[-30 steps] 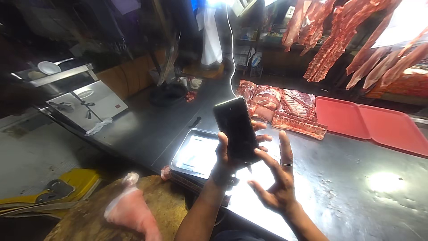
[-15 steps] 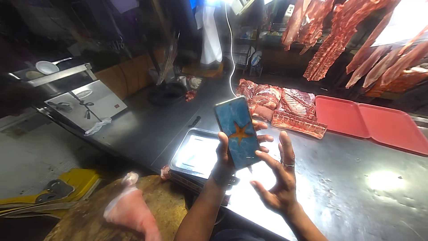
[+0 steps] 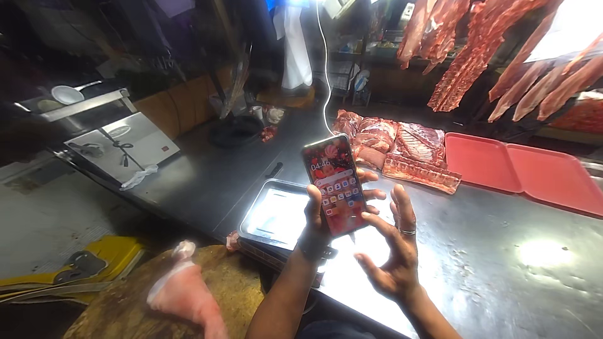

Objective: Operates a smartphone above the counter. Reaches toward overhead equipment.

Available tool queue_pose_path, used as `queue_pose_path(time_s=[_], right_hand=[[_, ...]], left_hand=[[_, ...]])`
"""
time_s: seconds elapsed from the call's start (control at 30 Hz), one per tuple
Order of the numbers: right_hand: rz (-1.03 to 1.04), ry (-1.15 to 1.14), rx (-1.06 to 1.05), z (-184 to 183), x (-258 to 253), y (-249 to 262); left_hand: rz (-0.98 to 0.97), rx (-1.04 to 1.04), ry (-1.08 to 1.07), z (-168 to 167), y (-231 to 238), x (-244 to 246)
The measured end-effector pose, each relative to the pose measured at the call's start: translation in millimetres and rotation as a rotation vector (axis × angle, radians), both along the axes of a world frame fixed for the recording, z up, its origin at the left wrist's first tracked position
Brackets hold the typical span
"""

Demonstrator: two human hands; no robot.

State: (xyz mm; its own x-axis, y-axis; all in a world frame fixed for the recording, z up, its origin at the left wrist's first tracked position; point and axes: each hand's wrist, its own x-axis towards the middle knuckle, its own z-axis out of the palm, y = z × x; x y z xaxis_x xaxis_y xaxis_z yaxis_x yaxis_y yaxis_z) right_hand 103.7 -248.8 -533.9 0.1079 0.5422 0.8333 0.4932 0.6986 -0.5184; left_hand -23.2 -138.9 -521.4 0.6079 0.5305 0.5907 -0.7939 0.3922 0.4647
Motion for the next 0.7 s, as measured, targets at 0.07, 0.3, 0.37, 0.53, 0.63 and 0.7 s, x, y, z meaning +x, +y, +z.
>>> queue_pose_path(time_s=[0.07,0.3,0.37,0.53,0.63,0.7], right_hand=[[-0.006,-0.009,0.005,-1,1,0],[-0.027,0.064,0.034,-7,9,-4],[-0.038,0.150,0.029,-12,15,-8],[0.026,0.252,-0.107,-26,21,-16],[0.009,0.186,-0.193,-33,17,-21],[-0.034,0.148,-0.188,-35,15,-22]], left_hand=[[-0.006,0.004,-0.006,0,0,1],[-0.006,0.003,-0.020,0,-3,5],[-0.020,0.009,-0.036,3,-4,7],[-0.001,0.020,-0.022,6,-7,13],[-0.004,0.025,-0.020,5,-9,20],[-0.011,0.022,-0.017,5,-12,25]])
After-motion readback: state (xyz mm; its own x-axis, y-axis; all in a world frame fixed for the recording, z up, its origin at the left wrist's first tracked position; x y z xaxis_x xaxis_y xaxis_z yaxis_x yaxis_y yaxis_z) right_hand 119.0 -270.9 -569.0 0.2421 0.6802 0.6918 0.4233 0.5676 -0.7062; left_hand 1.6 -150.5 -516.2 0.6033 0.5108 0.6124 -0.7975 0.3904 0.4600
